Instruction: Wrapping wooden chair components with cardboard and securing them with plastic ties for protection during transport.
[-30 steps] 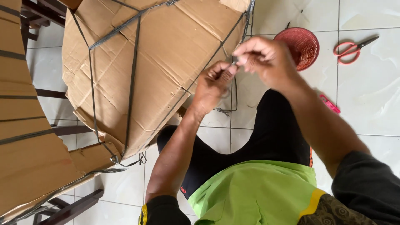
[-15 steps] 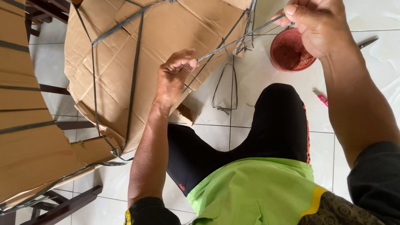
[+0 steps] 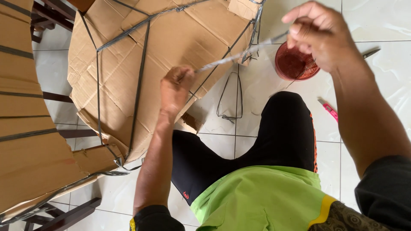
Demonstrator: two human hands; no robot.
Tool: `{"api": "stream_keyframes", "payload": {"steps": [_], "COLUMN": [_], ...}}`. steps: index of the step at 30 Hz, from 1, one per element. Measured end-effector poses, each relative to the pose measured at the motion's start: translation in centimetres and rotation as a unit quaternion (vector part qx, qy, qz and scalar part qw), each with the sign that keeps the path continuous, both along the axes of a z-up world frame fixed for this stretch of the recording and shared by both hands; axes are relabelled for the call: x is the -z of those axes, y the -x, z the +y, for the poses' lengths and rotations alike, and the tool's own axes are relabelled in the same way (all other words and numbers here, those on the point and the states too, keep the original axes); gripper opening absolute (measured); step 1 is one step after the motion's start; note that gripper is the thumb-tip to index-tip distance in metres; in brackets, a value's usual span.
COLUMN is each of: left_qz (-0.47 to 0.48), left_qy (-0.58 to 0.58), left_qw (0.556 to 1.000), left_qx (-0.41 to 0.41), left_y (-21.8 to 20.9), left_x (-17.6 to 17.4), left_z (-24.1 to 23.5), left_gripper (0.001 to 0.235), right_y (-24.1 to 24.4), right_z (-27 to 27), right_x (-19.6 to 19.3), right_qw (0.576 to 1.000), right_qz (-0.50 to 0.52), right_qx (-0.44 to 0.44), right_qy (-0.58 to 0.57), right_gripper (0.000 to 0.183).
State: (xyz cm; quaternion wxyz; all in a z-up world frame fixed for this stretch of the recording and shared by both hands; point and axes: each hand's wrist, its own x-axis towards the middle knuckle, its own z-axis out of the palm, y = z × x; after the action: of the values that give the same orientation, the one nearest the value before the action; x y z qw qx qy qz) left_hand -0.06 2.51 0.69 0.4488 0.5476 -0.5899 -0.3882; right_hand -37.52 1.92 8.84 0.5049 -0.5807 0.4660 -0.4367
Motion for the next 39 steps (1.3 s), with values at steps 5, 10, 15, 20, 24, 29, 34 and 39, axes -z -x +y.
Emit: {"api": "stream_keyframes", "payload": {"steps": [5, 10, 15, 20, 24, 29, 34, 39], "left_qz": [-0.038, 0.119, 0.192, 0.125, 0.119, 0.274, 0.281, 0.077], "left_qy": [0.109, -0.033, -0.094, 0.004, 0.059, 0.01, -0.028, 0.259], "left_qw": [0.988, 0.977, 0.965, 0.991, 0.991, 0.962, 0.959, 0.962], "left_qx": [0.102, 0.172, 0.149, 0.054, -0.001, -0.011, 0.03, 0.026], "left_y": [6.5, 10.3, 10.2, 11.0, 11.7, 12.8, 9.8, 2.8], "left_x": [-4.3, -1.8, -0.3, -0.5, -0.7, -2.6, 1.2, 0.5], "left_z": [3.8, 6.2, 7.3, 6.8, 6.6, 7.5, 5.9, 2.6], "left_gripper": [0.05, 0.034, 0.009, 0.008, 0.013, 0.02, 0.019, 0.026], "right_y": [-4.8, -8.1, -8.5, -10.2, -13.6, -14.5, -12.3, -11.2], "right_z": [2.6, 3.6, 4.3, 5.2, 7.0, 7.0, 5.1, 3.9], "right_x": [0.7, 3.7, 7.2, 9.0, 7.1, 8.5, 7.7, 9.6], "right_qw": [0.993, 0.982, 0.992, 0.995, 0.989, 0.972, 0.955, 0.977], "right_qz": [0.062, 0.044, -0.049, -0.082, -0.133, -0.216, -0.262, -0.168], "right_qx": [-0.092, -0.16, -0.11, -0.021, 0.016, 0.097, 0.122, 0.112], "right_qy": [0.035, 0.085, 0.027, 0.044, 0.056, -0.012, -0.061, -0.074], "right_gripper": [0.02, 0.023, 0.022, 0.035, 0.03, 0.029, 0.023, 0.011]}}
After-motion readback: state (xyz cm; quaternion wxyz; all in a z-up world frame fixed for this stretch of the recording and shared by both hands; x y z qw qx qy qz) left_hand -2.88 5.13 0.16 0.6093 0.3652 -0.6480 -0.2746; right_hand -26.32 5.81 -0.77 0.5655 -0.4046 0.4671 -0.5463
